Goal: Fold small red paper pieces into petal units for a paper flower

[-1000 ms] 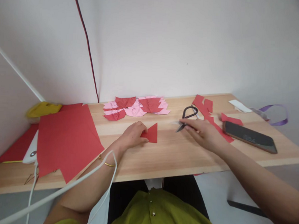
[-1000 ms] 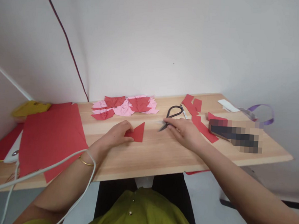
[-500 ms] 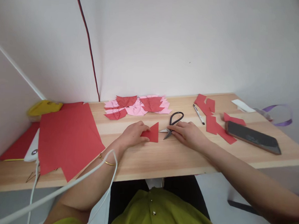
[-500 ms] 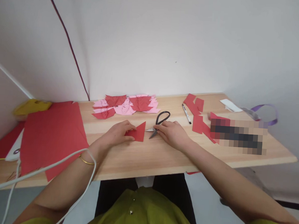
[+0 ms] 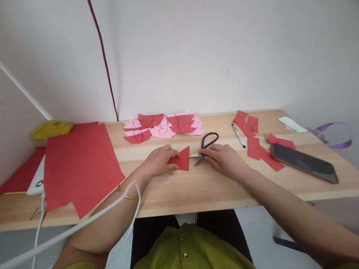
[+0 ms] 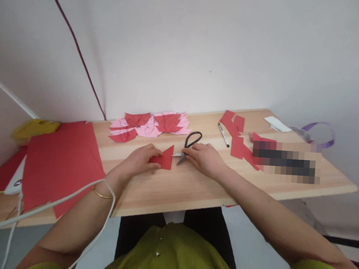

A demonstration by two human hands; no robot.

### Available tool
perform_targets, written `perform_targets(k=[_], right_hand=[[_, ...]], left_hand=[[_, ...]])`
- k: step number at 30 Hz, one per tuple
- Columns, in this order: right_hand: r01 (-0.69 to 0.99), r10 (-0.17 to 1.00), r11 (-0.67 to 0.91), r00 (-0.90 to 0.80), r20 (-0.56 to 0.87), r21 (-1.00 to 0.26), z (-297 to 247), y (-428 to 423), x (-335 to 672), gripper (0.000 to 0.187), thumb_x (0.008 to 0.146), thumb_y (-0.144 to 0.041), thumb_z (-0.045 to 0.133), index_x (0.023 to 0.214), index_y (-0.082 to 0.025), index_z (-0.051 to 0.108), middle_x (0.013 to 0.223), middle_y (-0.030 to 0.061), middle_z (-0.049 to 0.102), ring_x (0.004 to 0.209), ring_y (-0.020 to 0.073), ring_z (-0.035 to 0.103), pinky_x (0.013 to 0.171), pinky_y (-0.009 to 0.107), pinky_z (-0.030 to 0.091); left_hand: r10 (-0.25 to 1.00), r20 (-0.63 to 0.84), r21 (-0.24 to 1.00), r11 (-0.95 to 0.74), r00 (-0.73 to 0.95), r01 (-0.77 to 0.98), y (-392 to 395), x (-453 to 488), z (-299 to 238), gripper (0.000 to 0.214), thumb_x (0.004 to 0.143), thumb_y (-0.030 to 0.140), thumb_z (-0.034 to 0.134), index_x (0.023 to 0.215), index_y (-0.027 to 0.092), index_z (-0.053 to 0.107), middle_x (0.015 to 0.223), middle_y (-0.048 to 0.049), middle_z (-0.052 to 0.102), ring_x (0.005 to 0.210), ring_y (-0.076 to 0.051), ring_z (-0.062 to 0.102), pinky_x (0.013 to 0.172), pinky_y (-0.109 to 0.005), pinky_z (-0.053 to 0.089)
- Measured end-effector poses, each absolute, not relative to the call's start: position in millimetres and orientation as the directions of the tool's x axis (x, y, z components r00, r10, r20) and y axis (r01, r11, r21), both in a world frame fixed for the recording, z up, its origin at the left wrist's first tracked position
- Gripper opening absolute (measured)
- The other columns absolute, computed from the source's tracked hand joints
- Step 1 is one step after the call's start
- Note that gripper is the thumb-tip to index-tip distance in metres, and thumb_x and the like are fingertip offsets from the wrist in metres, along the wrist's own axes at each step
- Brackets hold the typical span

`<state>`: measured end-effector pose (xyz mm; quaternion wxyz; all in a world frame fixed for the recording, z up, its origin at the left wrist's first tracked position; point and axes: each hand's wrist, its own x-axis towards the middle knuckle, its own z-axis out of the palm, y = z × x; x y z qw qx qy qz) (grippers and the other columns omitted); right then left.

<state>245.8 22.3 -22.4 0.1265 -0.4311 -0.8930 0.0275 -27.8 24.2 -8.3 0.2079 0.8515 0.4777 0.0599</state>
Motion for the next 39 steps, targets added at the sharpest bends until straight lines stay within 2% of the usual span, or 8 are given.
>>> perform_targets(k=[9,15,19,23,29,39], right_hand=[[0.681,0.712,0.702,-0.671,0.206,-0.206,-28,17,245,0.031,0.094,-0.029,0.043,0.117,-0.023,0.063,0.095,0.0093,0.066,0.084,0.0189,0.062,0.071,0.031,0.043],[0.680,0.714,0.701,-0.672,0.197,-0.215,-28,0,228,0.031,0.094,-0.028,0.043,0.119,-0.024,0.061,0.098,0.0095,0.066,0.090,0.0215,0.061,0.076,0.035,0.045],[0.658,0.701,0.714,-0.672,0.239,-0.240,-28,-3,222,0.029,0.092,-0.027,0.046,0.114,-0.017,0.061,0.095,0.0123,0.064,0.092,0.0239,0.058,0.081,0.038,0.048],[0.615,0.672,0.741,-0.688,0.275,-0.271,-30,-4,226,0.026,0.092,-0.027,0.044,0.105,-0.017,0.064,0.095,0.0121,0.064,0.090,0.0233,0.058,0.081,0.038,0.048],[0.593,0.655,0.756,-0.689,0.311,-0.277,-34,-7,223,0.026,0.092,-0.026,0.045,0.107,-0.019,0.066,0.096,0.0119,0.064,0.093,0.0233,0.058,0.082,0.039,0.048],[0.600,0.648,0.761,-0.685,0.332,-0.247,-37,-19,223,0.028,0.093,-0.023,0.041,0.101,-0.016,0.067,0.089,0.0136,0.063,0.088,0.0230,0.059,0.076,0.037,0.050]], left_hand=[[0.834,-0.106,0.402,-0.462,0.541,0.791,25,-27,-7,0.038,0.076,0.038,0.063,0.112,0.023,0.060,0.101,-0.0044,0.056,0.093,-0.020,0.056,0.082,-0.030,0.044],[0.827,-0.082,0.352,-0.498,0.556,0.792,23,-27,-8,0.031,0.083,0.031,0.052,0.113,0.023,0.060,0.103,-0.0051,0.057,0.092,-0.019,0.057,0.082,-0.030,0.044],[0.808,-0.106,0.297,-0.531,0.580,0.794,21,-28,-4,0.042,0.085,0.020,0.046,0.124,0.033,0.055,0.101,-0.0030,0.057,0.089,-0.018,0.057,0.078,-0.029,0.043],[0.767,-0.150,0.273,-0.575,0.624,0.771,20,-31,-2,0.046,0.086,0.016,0.040,0.121,0.040,0.058,0.096,-0.0017,0.056,0.083,-0.015,0.056,0.074,-0.027,0.041],[0.752,-0.178,0.293,-0.576,0.635,0.763,23,-33,-5,0.039,0.085,0.027,0.047,0.120,0.041,0.059,0.093,-0.0007,0.054,0.083,-0.015,0.054,0.074,-0.026,0.041],[0.761,-0.218,0.331,-0.531,0.611,0.780,28,-31,-11,0.036,0.087,0.035,0.047,0.120,0.041,0.060,0.087,-0.0011,0.053,0.080,-0.016,0.054,0.073,-0.026,0.039]])
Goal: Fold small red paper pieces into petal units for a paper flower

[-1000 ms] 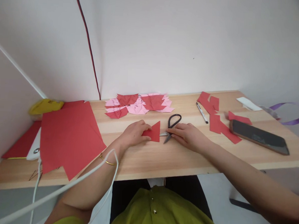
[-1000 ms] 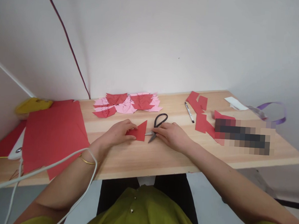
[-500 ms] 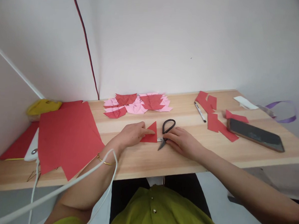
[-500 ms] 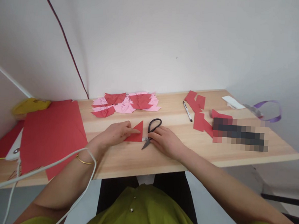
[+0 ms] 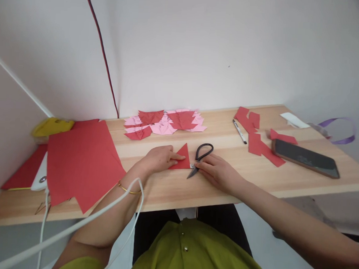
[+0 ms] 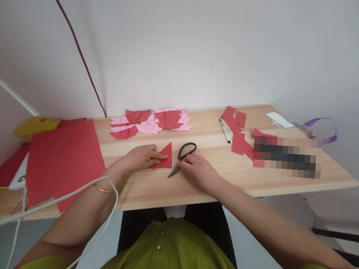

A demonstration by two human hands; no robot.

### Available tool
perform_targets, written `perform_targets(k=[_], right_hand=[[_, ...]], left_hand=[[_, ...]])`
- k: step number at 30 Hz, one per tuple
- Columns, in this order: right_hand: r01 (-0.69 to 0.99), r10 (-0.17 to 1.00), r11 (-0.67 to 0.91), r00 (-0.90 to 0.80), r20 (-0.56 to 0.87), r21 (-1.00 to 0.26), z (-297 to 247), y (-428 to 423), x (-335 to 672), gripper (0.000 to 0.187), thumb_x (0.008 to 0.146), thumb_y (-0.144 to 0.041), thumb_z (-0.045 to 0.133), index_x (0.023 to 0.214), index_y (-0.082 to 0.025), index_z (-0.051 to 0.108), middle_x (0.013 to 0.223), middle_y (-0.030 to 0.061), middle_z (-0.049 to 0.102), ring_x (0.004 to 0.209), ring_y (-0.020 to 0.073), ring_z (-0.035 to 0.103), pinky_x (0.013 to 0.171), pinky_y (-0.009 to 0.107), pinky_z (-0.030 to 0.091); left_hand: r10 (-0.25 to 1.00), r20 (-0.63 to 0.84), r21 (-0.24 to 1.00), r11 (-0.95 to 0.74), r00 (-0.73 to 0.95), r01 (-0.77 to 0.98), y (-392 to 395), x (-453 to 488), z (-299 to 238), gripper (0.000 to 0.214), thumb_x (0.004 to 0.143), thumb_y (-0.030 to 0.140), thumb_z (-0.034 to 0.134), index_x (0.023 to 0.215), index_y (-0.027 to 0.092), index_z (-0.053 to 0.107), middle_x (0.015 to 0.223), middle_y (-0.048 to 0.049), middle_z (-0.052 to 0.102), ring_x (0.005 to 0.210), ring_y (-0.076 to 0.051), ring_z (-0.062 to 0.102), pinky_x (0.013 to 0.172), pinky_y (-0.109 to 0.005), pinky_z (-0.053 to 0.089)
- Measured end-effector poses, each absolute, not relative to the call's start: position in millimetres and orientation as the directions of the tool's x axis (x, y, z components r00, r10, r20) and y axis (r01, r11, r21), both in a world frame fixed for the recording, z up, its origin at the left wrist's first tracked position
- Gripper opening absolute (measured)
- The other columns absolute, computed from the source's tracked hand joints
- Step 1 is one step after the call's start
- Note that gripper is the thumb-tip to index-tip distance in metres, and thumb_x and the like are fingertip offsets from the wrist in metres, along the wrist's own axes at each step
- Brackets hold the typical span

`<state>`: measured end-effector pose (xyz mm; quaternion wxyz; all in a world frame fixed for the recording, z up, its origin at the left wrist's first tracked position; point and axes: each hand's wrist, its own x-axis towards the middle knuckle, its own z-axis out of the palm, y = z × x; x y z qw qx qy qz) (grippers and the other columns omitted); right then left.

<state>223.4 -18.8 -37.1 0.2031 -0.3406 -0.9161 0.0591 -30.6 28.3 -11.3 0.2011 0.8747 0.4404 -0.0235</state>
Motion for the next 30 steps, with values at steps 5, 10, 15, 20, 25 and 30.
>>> perform_targets(k=[5,10,15,20,25,30], right_hand=[[0.657,0.704,0.709,-0.630,0.329,-0.257,-37,-27,228,0.028,0.093,-0.025,0.041,0.100,-0.017,0.067,0.083,0.0114,0.061,0.079,0.0214,0.059,0.071,0.035,0.049],[0.670,0.707,0.704,-0.630,0.321,-0.235,-36,-27,218,0.026,0.093,-0.025,0.042,0.101,-0.017,0.065,0.087,0.0117,0.063,0.086,0.0225,0.059,0.078,0.036,0.049],[0.671,0.710,0.702,-0.633,0.308,-0.240,-35,-23,206,0.022,0.092,-0.024,0.043,0.099,-0.016,0.063,0.092,0.0117,0.064,0.092,0.0238,0.058,0.084,0.039,0.047],[0.611,0.655,0.755,-0.688,0.313,-0.239,-33,-22,209,0.024,0.093,-0.024,0.041,0.092,-0.016,0.064,0.090,0.0120,0.063,0.091,0.0235,0.057,0.081,0.037,0.047],[0.633,0.676,0.737,-0.672,0.304,-0.238,-34,-27,215,0.026,0.094,-0.024,0.040,0.089,-0.015,0.064,0.087,0.0124,0.062,0.087,0.0228,0.057,0.076,0.035,0.047],[0.657,0.690,0.721,-0.653,0.313,-0.220,-36,-30,207,0.027,0.094,-0.025,0.039,0.089,-0.014,0.064,0.087,0.0125,0.061,0.086,0.0222,0.056,0.077,0.034,0.046]], left_hand=[[0.757,-0.222,0.341,-0.530,0.614,0.777,30,-31,-13,0.036,0.086,0.035,0.049,0.120,0.039,0.061,0.087,-0.0013,0.052,0.080,-0.016,0.054,0.074,-0.026,0.040],[0.750,-0.207,0.380,-0.530,0.628,0.758,33,-31,-15,0.036,0.084,0.032,0.051,0.118,0.037,0.063,0.091,-0.0016,0.050,0.081,-0.015,0.051,0.079,-0.027,0.040],[0.726,-0.090,0.397,-0.602,0.682,0.693,34,-34,-19,0.033,0.083,0.030,0.055,0.114,0.036,0.066,0.098,-0.0041,0.045,0.093,-0.018,0.044,0.088,-0.029,0.037],[0.769,-0.045,0.265,-0.606,0.637,0.750,24,-39,-24,0.035,0.092,0.029,0.039,0.111,0.042,0.065,0.098,-0.0037,0.045,0.096,-0.020,0.038,0.092,-0.035,0.031],[0.816,0.006,0.212,-0.566,0.578,0.797,10,-38,-28,0.037,0.093,0.029,0.035,0.113,0.043,0.063,0.103,-0.0033,0.044,0.100,-0.020,0.036,0.095,-0.037,0.025],[0.816,0.034,0.199,-0.572,0.577,0.796,8,-38,-33,0.035,0.093,0.030,0.036,0.114,0.040,0.063,0.101,-0.0035,0.043,0.098,-0.021,0.036,0.093,-0.037,0.026]])
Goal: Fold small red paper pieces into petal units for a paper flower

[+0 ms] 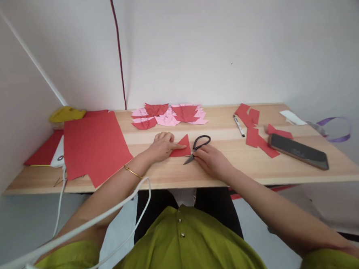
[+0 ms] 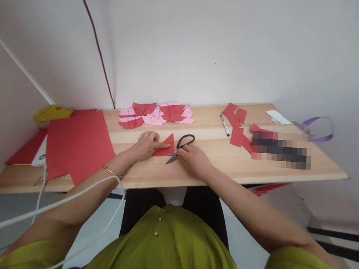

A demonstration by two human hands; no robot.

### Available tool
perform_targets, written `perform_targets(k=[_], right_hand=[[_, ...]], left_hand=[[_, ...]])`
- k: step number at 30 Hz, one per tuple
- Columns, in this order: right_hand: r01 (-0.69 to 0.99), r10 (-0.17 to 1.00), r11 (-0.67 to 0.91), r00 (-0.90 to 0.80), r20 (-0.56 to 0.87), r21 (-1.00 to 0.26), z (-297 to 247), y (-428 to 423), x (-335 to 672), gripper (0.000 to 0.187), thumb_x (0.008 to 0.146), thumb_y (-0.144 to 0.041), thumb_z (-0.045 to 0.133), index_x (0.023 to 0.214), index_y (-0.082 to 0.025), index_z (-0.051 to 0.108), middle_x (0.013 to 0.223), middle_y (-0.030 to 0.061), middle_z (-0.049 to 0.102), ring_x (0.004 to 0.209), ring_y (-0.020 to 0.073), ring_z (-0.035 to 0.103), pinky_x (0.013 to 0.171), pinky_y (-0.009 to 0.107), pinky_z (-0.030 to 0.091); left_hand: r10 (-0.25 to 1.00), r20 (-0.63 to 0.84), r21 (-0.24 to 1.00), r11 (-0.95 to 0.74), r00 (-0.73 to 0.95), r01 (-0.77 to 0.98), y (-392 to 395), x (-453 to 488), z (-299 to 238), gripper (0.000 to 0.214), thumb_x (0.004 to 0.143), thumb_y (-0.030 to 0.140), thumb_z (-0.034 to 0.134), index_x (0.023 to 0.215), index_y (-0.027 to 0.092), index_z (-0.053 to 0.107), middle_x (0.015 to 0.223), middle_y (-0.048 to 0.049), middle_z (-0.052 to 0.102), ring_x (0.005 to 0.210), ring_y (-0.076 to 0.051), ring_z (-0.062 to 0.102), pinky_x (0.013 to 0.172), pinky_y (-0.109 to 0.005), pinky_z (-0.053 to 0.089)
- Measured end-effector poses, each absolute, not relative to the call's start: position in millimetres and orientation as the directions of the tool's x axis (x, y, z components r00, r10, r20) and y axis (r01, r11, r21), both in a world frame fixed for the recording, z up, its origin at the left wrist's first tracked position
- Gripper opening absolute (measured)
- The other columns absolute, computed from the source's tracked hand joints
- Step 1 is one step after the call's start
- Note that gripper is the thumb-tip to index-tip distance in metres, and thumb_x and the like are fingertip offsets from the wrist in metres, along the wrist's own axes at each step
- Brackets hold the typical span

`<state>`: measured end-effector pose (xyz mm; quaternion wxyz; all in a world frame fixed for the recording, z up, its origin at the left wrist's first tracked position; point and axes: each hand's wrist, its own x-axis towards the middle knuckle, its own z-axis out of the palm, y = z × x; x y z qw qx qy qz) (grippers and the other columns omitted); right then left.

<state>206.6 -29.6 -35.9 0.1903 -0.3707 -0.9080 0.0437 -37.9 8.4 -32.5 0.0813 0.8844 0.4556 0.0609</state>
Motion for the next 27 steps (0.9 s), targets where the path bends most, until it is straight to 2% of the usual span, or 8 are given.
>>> perform_targets(k=[10,17,22,27], right_hand=[[0.657,0.692,0.720,-0.651,0.312,-0.224,-36,-33,203,0.028,0.094,-0.024,0.039,0.086,-0.014,0.063,0.085,0.0125,0.060,0.083,0.0217,0.054,0.076,0.033,0.044],[0.651,0.682,0.729,-0.664,0.305,-0.212,-37,-32,192,0.023,0.093,-0.023,0.042,0.092,-0.015,0.063,0.089,0.0118,0.060,0.089,0.0220,0.053,0.080,0.034,0.042],[0.657,0.697,0.716,-0.647,0.309,-0.237,-38,-35,196,0.024,0.093,-0.022,0.041,0.087,-0.015,0.063,0.086,0.0117,0.060,0.085,0.0213,0.053,0.078,0.033,0.042],[0.661,0.701,0.711,-0.639,0.317,-0.239,-37,-34,199,0.023,0.093,-0.022,0.043,0.090,-0.016,0.064,0.087,0.0116,0.060,0.085,0.0218,0.054,0.077,0.033,0.042]], left_hand=[[0.808,0.085,0.191,-0.587,0.583,0.787,10,-39,-39,0.036,0.093,0.028,0.038,0.116,0.045,0.061,0.100,-0.0039,0.043,0.096,-0.021,0.037,0.089,-0.038,0.027],[0.815,0.076,0.164,-0.579,0.575,0.799,9,-38,-37,0.037,0.093,0.027,0.040,0.118,0.046,0.059,0.099,-0.0043,0.043,0.094,-0.022,0.036,0.086,-0.038,0.028],[0.820,0.104,0.183,-0.572,0.563,0.799,8,-37,-39,0.034,0.093,0.030,0.039,0.115,0.040,0.062,0.099,-0.0043,0.043,0.094,-0.021,0.036,0.089,-0.037,0.028],[0.837,0.038,0.248,-0.537,0.546,0.806,15,-43,-34,0.035,0.091,0.030,0.043,0.117,0.043,0.061,0.096,-0.0035,0.045,0.092,-0.020,0.038,0.087,-0.037,0.030]])
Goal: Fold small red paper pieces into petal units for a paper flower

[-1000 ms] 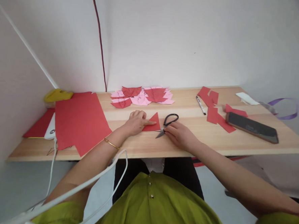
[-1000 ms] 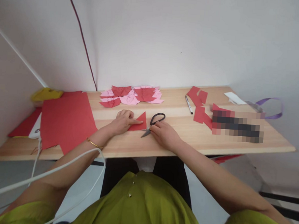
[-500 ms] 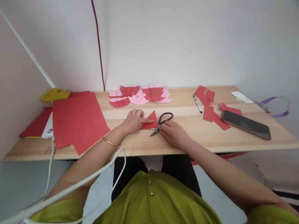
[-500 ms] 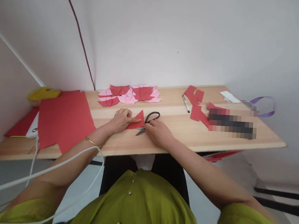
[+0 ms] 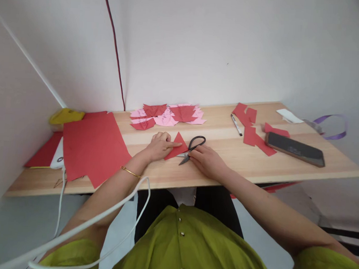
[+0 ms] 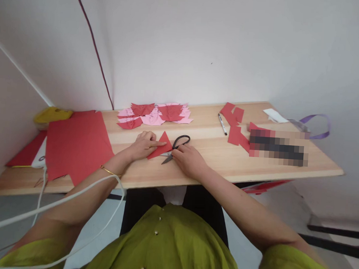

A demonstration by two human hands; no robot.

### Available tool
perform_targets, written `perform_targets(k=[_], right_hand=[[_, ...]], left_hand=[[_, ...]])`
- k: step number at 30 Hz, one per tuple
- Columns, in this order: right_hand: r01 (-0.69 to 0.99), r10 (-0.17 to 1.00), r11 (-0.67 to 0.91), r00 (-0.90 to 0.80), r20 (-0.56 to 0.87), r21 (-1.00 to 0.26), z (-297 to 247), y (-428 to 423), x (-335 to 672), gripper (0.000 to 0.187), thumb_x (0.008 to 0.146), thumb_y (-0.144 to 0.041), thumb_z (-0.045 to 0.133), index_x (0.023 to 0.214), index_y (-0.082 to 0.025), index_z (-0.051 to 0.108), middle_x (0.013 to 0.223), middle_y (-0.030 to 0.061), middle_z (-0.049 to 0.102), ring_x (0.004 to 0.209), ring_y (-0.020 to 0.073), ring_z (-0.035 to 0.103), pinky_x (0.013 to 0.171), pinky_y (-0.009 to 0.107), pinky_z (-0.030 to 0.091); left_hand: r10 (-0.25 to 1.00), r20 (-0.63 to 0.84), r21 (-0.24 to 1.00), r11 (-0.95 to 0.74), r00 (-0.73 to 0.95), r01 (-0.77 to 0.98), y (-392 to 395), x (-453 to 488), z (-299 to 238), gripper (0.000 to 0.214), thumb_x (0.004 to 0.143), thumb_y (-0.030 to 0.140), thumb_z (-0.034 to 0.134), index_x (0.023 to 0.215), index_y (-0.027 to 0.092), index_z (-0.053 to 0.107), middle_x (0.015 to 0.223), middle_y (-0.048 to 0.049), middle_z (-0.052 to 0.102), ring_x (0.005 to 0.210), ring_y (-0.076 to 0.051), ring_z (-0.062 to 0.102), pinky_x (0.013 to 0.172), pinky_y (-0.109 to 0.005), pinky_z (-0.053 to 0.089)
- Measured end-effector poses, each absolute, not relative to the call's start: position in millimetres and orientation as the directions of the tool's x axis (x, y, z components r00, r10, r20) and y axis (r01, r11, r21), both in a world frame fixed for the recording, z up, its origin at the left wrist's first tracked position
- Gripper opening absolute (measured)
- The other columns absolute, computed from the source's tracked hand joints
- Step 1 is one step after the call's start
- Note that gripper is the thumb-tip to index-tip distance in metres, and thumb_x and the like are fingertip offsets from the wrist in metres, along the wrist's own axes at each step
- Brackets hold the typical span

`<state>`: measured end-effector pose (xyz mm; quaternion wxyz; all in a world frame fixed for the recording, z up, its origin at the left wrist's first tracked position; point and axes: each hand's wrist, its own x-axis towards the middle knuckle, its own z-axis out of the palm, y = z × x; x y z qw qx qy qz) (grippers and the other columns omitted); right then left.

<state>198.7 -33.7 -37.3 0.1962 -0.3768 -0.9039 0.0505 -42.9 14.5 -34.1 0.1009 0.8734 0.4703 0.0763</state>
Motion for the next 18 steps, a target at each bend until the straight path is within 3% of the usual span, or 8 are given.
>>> perform_targets(k=[6,18], right_hand=[[0.631,0.670,0.741,-0.671,0.318,-0.229,-35,-27,199,0.025,0.093,-0.024,0.042,0.091,-0.015,0.065,0.087,0.0120,0.061,0.084,0.0210,0.054,0.077,0.033,0.043],[0.560,0.604,0.797,-0.728,0.325,-0.226,-36,-21,184,0.024,0.094,-0.023,0.041,0.089,-0.015,0.064,0.088,0.0116,0.061,0.088,0.0214,0.054,0.081,0.034,0.043]], left_hand=[[0.787,0.002,0.243,-0.599,0.617,0.763,20,-54,-30,0.039,0.087,0.045,0.047,0.125,0.041,0.055,0.098,-0.0047,0.043,0.092,-0.021,0.037,0.087,-0.039,0.031],[0.772,0.048,0.200,-0.629,0.634,0.751,15,-54,-34,0.040,0.091,0.044,0.040,0.129,0.041,0.051,0.098,-0.0055,0.040,0.093,-0.021,0.035,0.086,-0.038,0.031]])
